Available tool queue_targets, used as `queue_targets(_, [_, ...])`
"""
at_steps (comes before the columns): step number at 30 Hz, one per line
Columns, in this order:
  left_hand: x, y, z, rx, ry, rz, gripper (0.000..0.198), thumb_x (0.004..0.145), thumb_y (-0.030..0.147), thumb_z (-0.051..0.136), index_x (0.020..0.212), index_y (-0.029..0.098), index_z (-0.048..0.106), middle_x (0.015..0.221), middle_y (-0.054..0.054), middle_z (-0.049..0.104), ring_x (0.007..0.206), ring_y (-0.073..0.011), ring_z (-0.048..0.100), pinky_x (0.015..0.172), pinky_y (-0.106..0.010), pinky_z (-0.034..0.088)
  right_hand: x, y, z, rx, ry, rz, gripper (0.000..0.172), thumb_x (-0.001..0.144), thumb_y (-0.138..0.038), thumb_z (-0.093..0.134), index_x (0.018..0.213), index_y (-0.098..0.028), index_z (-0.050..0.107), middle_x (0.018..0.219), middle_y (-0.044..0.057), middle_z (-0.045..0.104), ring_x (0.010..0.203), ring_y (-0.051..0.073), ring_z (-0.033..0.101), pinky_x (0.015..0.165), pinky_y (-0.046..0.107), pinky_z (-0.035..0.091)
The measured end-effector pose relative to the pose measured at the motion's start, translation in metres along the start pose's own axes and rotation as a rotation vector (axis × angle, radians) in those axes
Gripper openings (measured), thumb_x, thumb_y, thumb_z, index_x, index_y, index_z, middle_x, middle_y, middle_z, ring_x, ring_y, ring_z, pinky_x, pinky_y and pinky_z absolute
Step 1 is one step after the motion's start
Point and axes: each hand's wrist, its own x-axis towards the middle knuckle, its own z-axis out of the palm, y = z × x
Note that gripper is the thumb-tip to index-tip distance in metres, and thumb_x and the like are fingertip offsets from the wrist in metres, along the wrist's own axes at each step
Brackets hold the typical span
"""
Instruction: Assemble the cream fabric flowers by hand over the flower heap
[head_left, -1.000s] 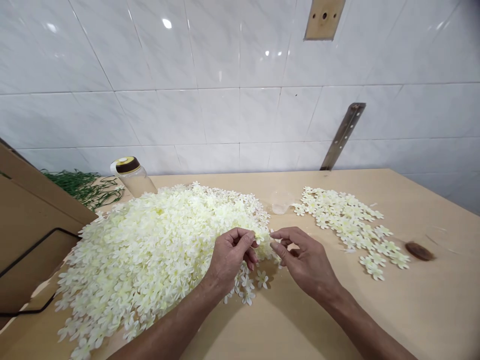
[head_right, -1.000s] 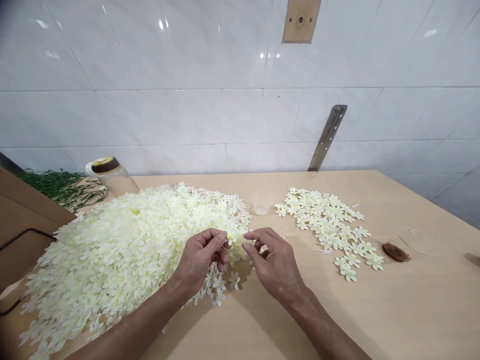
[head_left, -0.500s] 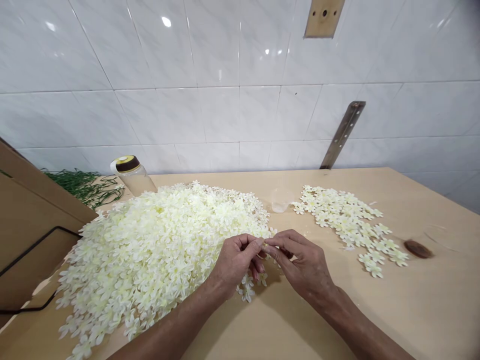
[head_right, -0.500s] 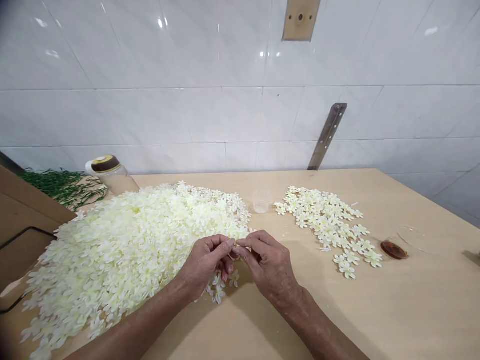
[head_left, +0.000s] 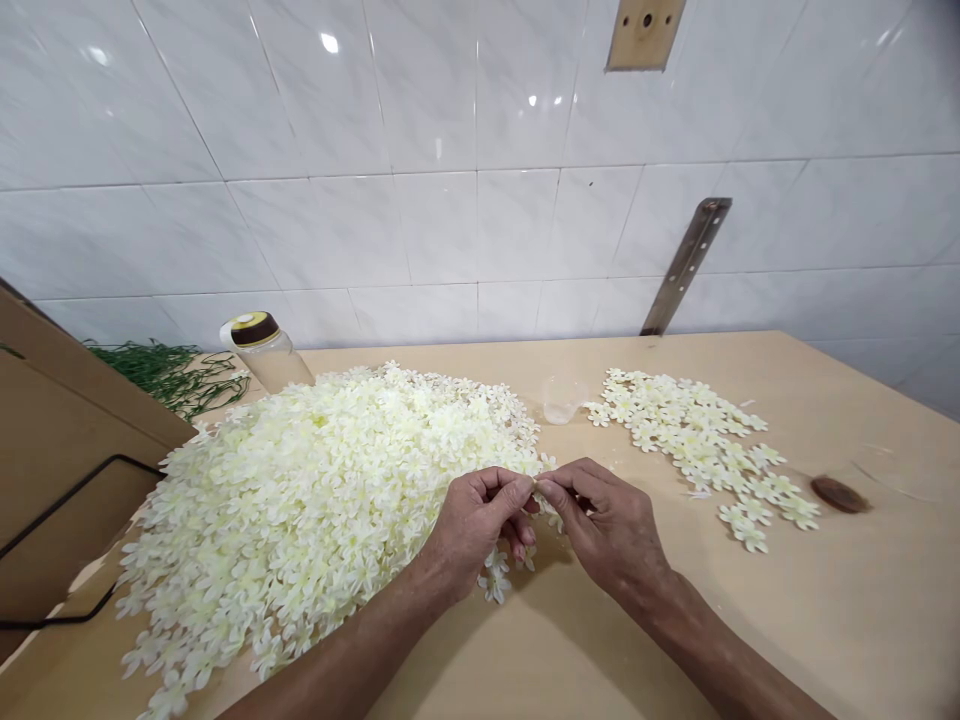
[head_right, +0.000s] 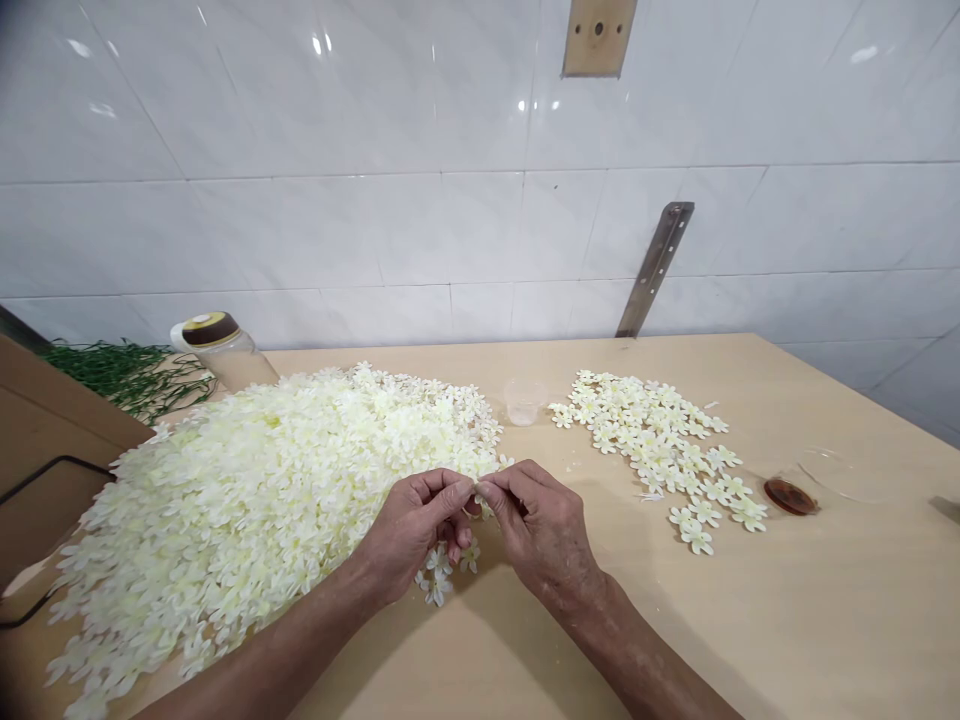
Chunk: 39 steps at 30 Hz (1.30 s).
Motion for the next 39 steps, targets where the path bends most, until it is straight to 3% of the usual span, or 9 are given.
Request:
queue_targets(7, [-0.0025, 0.0012, 0.0036, -0.062, -0.015, -0.026, 0.041, 0.076, 0.052, 0.073, 0.074, 0.013, 0.064, 0.059, -0.002, 0.061, 0.044, -0.0097, 0.053, 0.043, -0.021, 0.044, 0.0008, -0.0041, -0.0014, -0.075, 0.035, -0.001, 0.023, 0.094, -0.027, 0.060, 0.073, -0.021, 0.068, 0.062, 0.001, 0.061, 0.055, 0.014, 0.056, 0.054, 0.025, 0.045])
queue_targets(23, [-0.0008, -0.0084, 0.0071, -0.024, 0.023, 0.021, 0.038, 0.080, 0.049, 0.070, 0.076, 0.012, 0.064, 0.057, -0.003, 0.063, 0.041, -0.0094, 0.052, 0.042, -0.021, 0.043, -0.0017, -0.0033, 0.0023, -0.051, 0.014, 0.014, 0.027, 0.098, -0.022, 0.052, 0.073, -0.020, 0.062, 0.066, 0.001, 0.059, 0.057, 0.013, 0.055, 0.055, 0.025, 0.042])
queue_targets(30, [-0.0025, -0.0059, 0.0080, -0.047, 0.030, 0.013, 0.036, 0.079, 0.046, 0.073, 0.080, 0.012, 0.064, 0.054, -0.001, 0.061, 0.041, -0.0099, 0.052, 0.043, -0.022, 0.043, -0.0033, 0.0009, 0.0017, -0.088, 0.046, 0.044, 0.025, 0.094, -0.026, 0.059, 0.070, -0.019, 0.063, 0.064, 0.001, 0.060, 0.057, 0.012, 0.055, 0.056, 0.024, 0.041])
queue_targets(39, [-0.0021, -0.0081, 0.0096, 0.024, 0.072, 0.042, 0.038, 0.077, 0.046, 0.074, 0.086, 0.011, 0.064, 0.054, -0.001, 0.062, 0.040, -0.0116, 0.054, 0.042, -0.023, 0.046, -0.0035, 0.0053, 0.0052, -0.072, -0.006, 0.070, 0.026, 0.097, -0.026, 0.054, 0.075, -0.018, 0.065, 0.066, 0.001, 0.059, 0.060, 0.013, 0.056, 0.059, 0.024, 0.042])
